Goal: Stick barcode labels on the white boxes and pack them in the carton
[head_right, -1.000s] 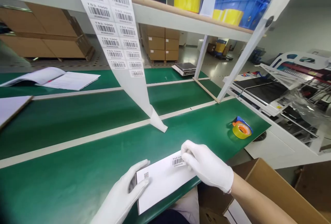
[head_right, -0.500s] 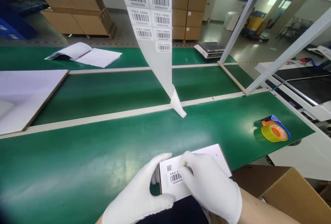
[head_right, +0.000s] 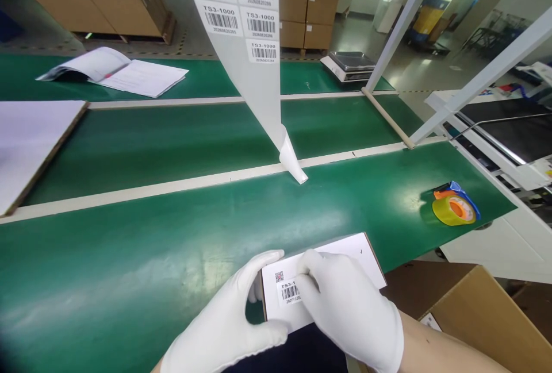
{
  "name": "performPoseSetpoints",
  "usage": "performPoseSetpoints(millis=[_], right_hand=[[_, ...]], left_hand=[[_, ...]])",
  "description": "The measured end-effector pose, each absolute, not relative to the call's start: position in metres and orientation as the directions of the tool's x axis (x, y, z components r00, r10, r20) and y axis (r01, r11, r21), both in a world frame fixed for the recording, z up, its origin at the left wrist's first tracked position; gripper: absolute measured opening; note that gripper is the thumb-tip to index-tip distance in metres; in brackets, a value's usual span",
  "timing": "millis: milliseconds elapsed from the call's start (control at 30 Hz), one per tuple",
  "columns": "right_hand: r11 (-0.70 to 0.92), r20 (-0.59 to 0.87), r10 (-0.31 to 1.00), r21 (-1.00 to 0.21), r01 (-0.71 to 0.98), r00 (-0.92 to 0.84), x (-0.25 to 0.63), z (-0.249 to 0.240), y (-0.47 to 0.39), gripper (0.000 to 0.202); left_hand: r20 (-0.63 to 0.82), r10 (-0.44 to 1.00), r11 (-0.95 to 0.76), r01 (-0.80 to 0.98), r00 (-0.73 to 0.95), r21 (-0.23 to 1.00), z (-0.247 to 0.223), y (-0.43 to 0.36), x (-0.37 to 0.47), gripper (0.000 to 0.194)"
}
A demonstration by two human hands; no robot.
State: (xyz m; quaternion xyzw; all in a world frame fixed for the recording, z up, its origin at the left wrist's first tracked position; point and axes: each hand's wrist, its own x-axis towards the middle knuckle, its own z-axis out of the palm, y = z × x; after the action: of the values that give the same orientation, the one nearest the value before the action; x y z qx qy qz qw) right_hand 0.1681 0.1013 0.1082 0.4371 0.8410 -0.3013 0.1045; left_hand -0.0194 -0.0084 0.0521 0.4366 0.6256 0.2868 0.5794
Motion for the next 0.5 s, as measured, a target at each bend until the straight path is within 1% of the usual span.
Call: performPoseSetpoints(millis=[167,367,500], right_hand=[[0.449,-0.444,0.67,-0.396,0.801,-0.595,0.168,0.1101,0.1004,0.025],[0.431,-0.443,0.671,-0.42,0.799,-0.595,0.1664,0.1123,0.1014,0.025],[0.437,-0.432,0.675,-0.419,0.796,-0.598,0.1657,0.11,0.102,0.025]], left_hand=[[-0.466,0.884,0.444,0.232,0.049,0.866,0.0521,-0.0084,-0.019,0.092],[-0.461,0.886,0.441,0.221,0.05,0.87,0.0522,-0.0087,-0.019,0.093],[-0.453,0.89,0.435,0.217,0.044,0.874,0.0539,-0.0069,-0.0189,0.09]])
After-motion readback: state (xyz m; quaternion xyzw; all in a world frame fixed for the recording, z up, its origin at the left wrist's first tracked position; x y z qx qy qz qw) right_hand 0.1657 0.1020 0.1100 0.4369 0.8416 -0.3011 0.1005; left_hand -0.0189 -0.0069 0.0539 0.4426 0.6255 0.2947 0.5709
